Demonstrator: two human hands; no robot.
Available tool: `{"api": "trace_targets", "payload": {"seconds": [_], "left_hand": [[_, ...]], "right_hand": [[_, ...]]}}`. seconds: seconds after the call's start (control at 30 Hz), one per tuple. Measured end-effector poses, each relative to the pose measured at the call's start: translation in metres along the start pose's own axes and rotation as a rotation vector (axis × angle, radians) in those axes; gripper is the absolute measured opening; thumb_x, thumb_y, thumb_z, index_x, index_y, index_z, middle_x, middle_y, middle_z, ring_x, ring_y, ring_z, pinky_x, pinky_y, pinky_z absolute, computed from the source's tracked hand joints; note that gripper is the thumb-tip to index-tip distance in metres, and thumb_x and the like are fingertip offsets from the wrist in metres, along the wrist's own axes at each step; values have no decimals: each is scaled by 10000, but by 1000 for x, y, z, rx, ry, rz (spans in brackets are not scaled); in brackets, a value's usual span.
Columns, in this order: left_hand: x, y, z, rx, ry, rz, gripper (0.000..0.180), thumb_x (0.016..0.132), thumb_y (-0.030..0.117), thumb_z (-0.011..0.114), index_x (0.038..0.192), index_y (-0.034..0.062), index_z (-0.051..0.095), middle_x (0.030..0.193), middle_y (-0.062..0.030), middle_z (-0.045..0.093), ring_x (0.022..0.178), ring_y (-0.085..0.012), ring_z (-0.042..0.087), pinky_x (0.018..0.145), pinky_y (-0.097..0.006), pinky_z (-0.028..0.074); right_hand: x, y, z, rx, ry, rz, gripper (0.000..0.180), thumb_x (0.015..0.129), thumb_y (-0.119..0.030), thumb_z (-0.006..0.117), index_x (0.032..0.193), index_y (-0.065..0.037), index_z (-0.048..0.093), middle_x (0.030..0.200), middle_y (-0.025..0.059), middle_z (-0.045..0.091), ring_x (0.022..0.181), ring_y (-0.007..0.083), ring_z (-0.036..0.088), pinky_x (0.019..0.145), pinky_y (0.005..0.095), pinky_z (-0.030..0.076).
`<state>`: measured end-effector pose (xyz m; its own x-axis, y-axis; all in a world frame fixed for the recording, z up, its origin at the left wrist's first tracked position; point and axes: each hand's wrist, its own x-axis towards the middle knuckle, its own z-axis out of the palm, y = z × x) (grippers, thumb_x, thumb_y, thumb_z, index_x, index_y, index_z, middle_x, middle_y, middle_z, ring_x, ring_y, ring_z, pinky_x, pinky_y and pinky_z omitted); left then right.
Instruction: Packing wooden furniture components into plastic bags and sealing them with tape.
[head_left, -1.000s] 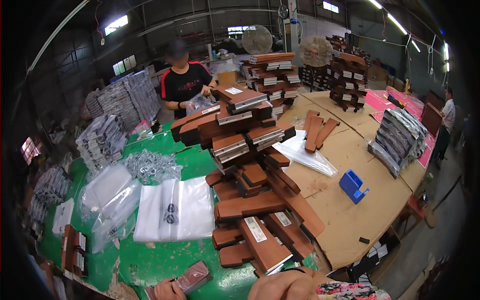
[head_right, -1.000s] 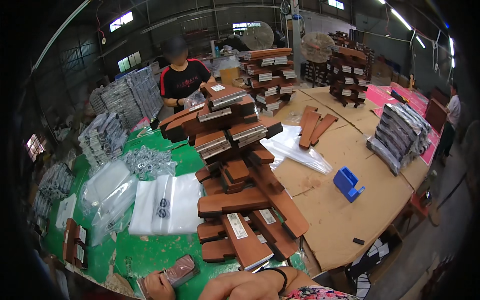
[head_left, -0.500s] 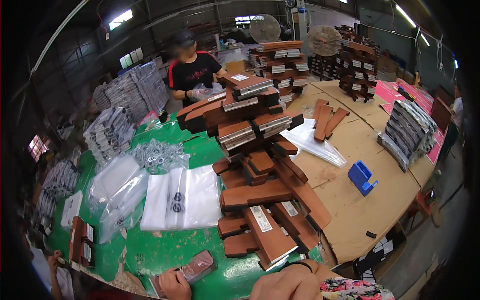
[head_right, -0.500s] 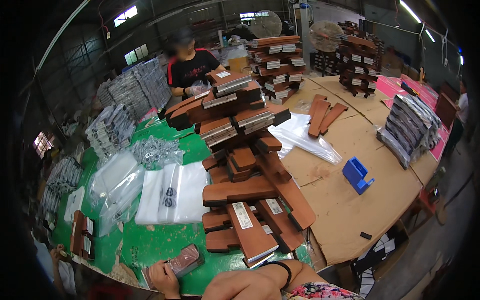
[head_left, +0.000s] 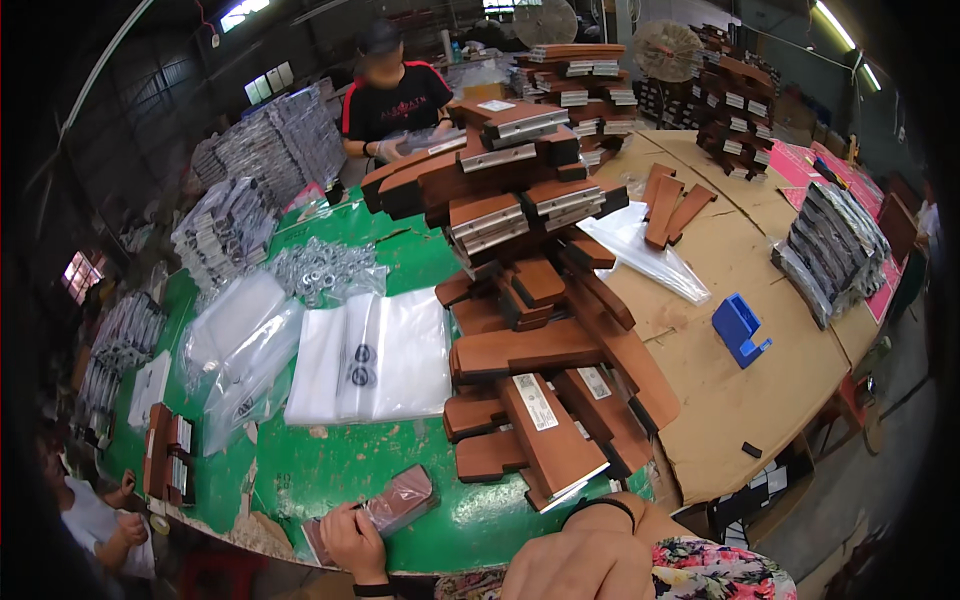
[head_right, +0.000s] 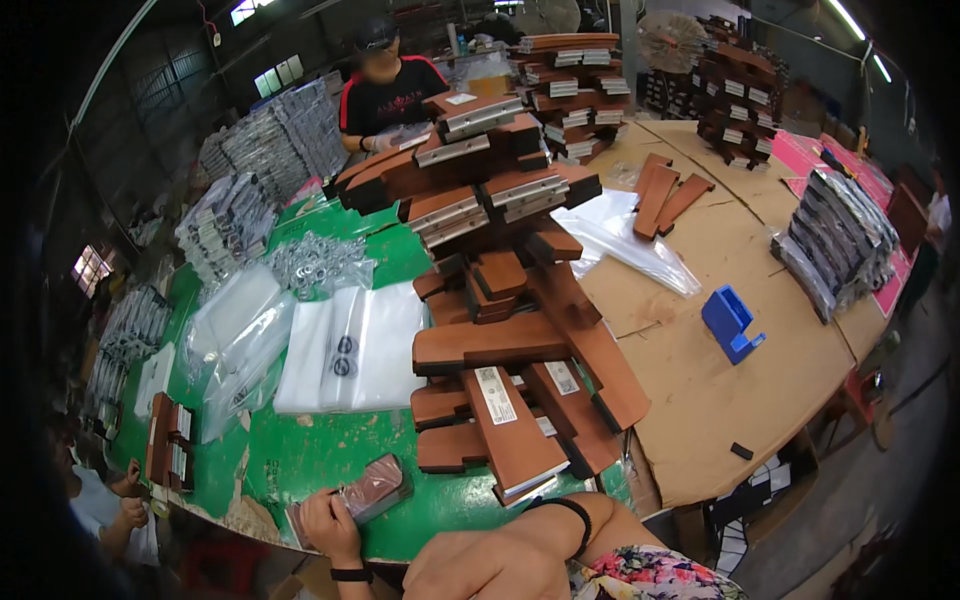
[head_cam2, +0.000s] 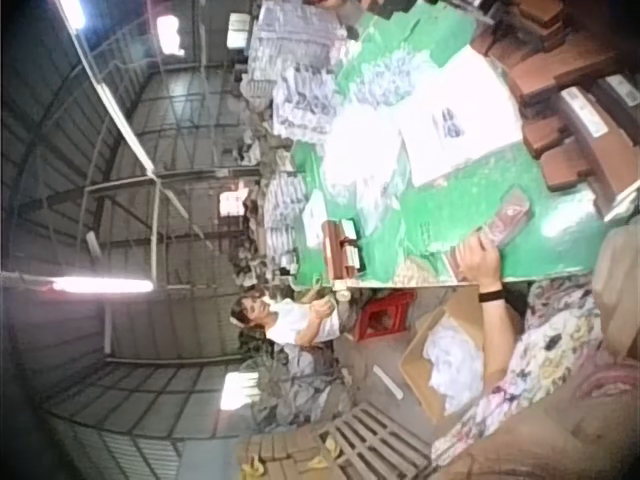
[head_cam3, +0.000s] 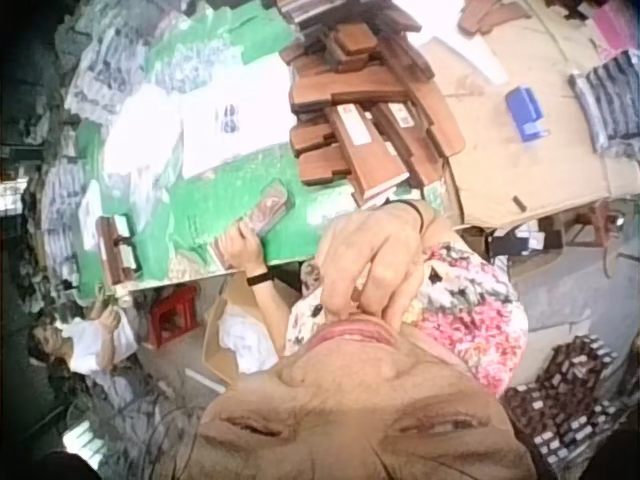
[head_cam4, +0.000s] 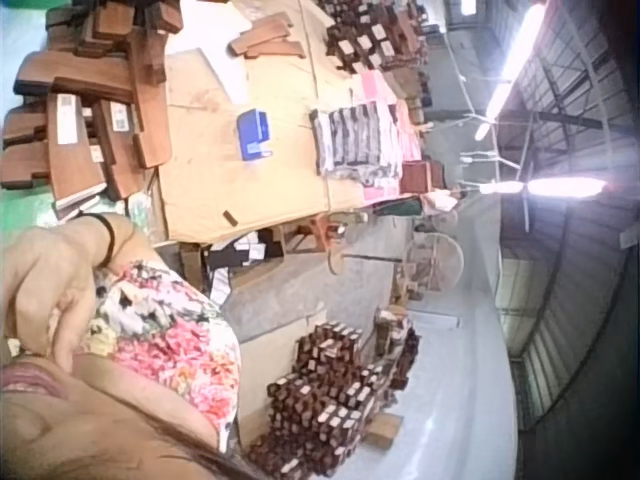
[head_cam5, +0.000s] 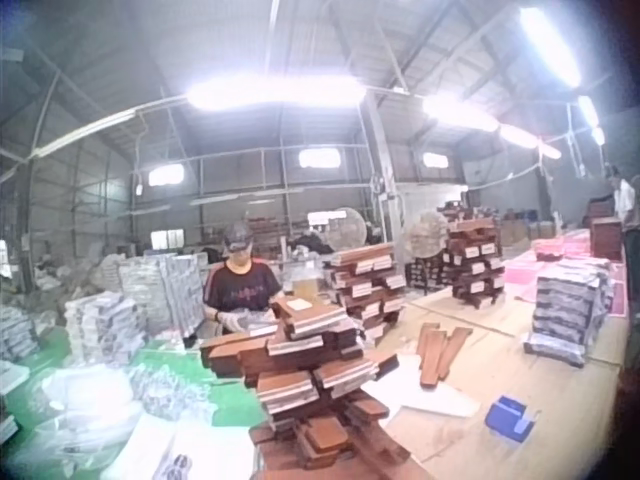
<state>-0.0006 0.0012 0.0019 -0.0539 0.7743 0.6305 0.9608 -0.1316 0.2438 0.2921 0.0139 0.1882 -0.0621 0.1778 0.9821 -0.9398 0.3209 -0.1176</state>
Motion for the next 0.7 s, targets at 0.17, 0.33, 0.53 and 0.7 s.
{"api": "trace_targets", "payload": {"seconds": [0.17, 0.33, 0.53, 0.7], "left_hand": [[0, 0, 1, -12, 2, -12, 122, 900, 139, 566, 834, 36, 565, 943, -135, 658, 869, -356, 603, 820, -462, 453], [3, 1, 2, -26, 14, -10, 105, 878, 137, 592, 837, 42, 574, 944, -123, 667, 884, -348, 613, 839, -463, 455], [-11, -12, -12, 31, 68, -85, 70, 850, 128, 619, 829, 66, 593, 953, -109, 680, 886, -328, 624, 855, -462, 462], [4, -2, 5, 43, 68, 101, 64, 826, 132, 615, 798, 80, 592, 828, -99, 632, 783, -285, 604, 719, -429, 456]], "right_hand": [[14, -7, -11, -13, -125, 106, 210, 886, -170, 754, 903, 17, 660, 966, 205, 654, 635, 260, 615, 497, 344, 442], [9, -2, -9, -48, -106, 37, 198, 891, -158, 748, 904, 11, 646, 945, 197, 658, 592, 239, 600, 474, 334, 416], [16, 13, -11, 72, -98, 93, 260, 884, -116, 756, 1038, 1, 582, 912, 164, 654, 554, 182, 591, 449, 303, 415], [15, 2, -16, -54, -248, 174, 245, 856, -63, 768, 1019, -24, 590, 914, 144, 641, 608, 209, 620, 494, 307, 457]]}}
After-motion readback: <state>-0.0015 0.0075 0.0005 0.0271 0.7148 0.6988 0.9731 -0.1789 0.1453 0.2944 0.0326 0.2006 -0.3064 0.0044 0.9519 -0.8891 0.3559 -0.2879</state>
